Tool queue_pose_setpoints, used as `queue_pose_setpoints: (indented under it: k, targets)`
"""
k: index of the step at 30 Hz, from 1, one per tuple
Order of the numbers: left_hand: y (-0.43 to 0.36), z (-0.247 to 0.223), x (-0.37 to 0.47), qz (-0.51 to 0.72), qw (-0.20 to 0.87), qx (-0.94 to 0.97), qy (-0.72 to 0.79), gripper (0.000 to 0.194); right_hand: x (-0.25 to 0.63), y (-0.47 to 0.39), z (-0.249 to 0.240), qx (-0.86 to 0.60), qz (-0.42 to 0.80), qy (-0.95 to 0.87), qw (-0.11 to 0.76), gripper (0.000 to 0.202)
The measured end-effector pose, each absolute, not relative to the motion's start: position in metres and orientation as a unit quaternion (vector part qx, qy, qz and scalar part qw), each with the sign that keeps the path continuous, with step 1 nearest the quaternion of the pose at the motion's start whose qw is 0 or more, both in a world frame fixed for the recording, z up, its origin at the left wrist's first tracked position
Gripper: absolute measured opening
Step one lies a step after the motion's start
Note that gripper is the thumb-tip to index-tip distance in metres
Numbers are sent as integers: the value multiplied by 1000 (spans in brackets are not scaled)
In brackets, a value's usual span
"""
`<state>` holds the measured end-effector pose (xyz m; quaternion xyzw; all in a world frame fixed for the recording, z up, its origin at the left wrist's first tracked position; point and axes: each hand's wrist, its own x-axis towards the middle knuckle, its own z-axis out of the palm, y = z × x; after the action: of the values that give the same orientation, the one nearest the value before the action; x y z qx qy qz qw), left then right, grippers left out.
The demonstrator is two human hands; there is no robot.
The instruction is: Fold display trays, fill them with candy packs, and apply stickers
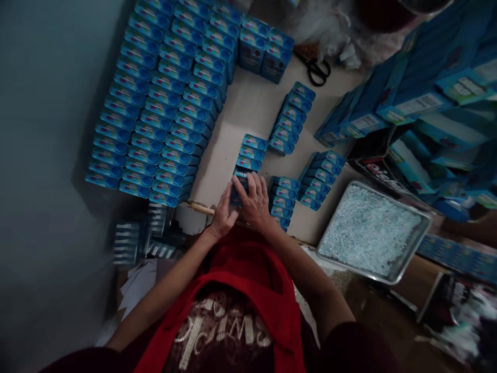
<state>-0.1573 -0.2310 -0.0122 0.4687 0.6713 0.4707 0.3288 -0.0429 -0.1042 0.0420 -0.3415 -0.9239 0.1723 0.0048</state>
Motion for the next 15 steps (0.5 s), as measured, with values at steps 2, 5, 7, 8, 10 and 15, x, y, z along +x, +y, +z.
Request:
queue_pose_setpoints:
  k: [2,5,7,8,10,15]
  targets:
    - [-218,-15,-165,487,331,467,660,81,-53,-93,45,-333,192,-923,-30,78]
    - [-188,-24,-167,499,315,410,696,71,-65,-82,38,-332,209,-919,-52,71]
    - [-173,-26,-163,495,297,367,729,72,-69,-81,33,-344,206,-915,-52,65]
    - [-171,-25,-160,494,288,351,742,74,-68,-81,34,-344,207,-915,-50,65]
    - [-182,-16,-153,497,269,304,767,77,-61,-78,45,-319,226,-919,-48,72]
    - [-254,14,-110,467,404,54,784,66,-2,-15,92,-370,318,-873,19,57]
